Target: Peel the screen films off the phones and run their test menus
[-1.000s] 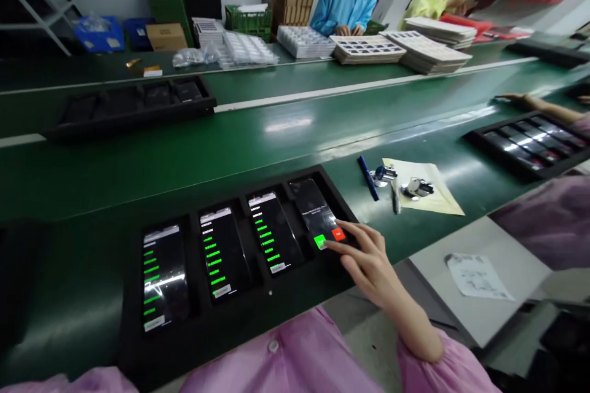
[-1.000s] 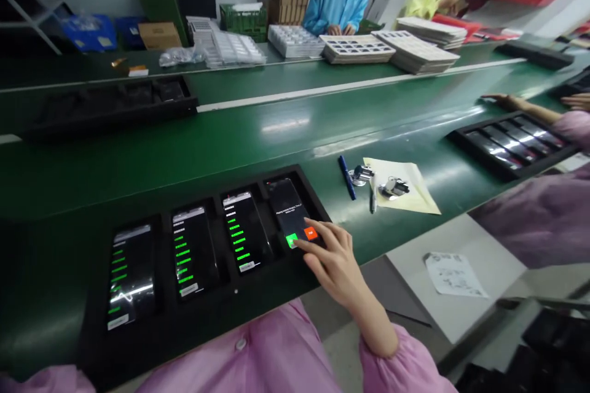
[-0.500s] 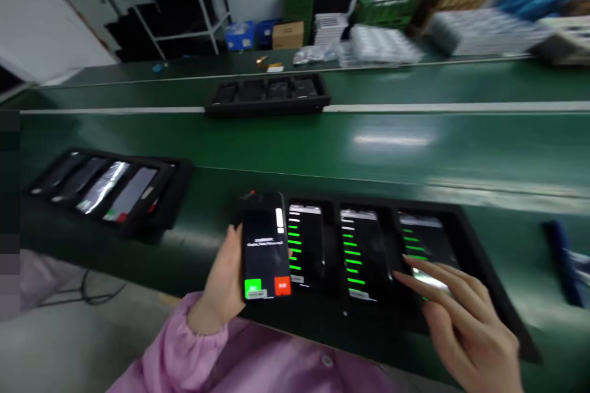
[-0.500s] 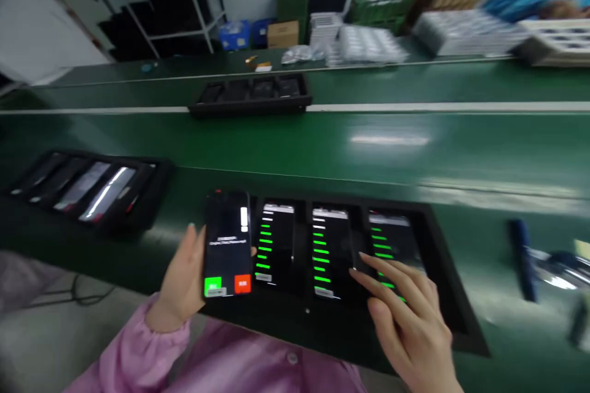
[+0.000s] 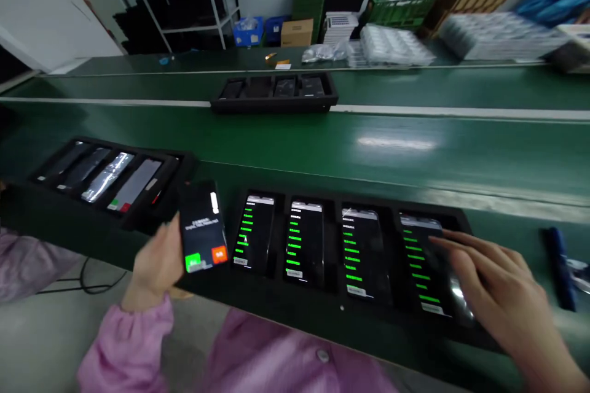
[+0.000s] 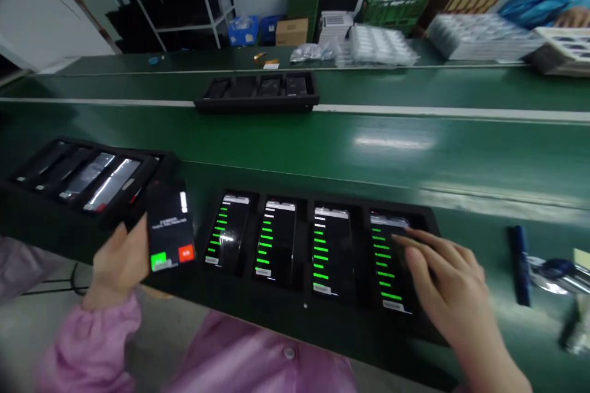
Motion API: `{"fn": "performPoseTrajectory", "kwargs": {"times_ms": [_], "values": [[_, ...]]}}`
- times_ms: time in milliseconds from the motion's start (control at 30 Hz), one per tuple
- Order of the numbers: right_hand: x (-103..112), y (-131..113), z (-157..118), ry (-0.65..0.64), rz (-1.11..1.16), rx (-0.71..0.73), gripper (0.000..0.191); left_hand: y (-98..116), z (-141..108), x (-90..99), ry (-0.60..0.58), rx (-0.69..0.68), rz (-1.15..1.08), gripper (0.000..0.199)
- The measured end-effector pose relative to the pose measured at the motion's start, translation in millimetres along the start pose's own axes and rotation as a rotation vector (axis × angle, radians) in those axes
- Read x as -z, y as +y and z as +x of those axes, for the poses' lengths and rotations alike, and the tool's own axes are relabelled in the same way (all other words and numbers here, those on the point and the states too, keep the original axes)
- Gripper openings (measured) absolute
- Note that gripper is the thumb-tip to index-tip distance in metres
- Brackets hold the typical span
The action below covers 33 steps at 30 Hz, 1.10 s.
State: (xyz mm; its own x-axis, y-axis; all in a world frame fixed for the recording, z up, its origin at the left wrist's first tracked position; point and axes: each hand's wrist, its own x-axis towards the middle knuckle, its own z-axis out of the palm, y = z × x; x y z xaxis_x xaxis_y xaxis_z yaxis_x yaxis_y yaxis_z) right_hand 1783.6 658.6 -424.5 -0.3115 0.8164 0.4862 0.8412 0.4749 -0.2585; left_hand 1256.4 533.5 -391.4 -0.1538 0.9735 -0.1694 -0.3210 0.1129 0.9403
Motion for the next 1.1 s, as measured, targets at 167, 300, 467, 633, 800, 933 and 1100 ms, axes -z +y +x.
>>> {"fn": "performPoseTrajectory", "kwargs": {"times_ms": [167, 300, 467, 633, 800, 933, 1100], "values": [[-20, 31, 8, -0.182, -0.266, -0.166, 0.079, 12, 59, 28.8, 0.233, 0.082, 0.201, 0.082], [-23, 6, 14, -0.065, -0.312, 0.041, 0.082, -10, 69, 26.1, 0.260, 0.119, 0.381, 0.080], [-45, -55, 48, -0.074, -0.220, 0.224, 0.072, -27, 57, 25.9, 0.268, 0.058, 0.702, 0.080], [-59, -86, 62, -0.058, -0.260, 0.362, 0.073, -17, 51, 31.3, 0.285, -0.061, 1.071, 0.062], [-62, -136, 82, -0.076, -0.212, 0.469, 0.056, -8, 76, 27.0, 0.180, -0.195, 1.344, 0.048], [-93, -171, 99, -0.156, -0.187, 0.427, 0.038, -6, 88, 19.5, 0.119, -0.249, 1.501, 0.041], [-89, -170, 82, -0.213, -0.192, 0.416, 0.036, -6, 83, -11.5, 0.015, -0.362, 1.596, 0.038]]}}
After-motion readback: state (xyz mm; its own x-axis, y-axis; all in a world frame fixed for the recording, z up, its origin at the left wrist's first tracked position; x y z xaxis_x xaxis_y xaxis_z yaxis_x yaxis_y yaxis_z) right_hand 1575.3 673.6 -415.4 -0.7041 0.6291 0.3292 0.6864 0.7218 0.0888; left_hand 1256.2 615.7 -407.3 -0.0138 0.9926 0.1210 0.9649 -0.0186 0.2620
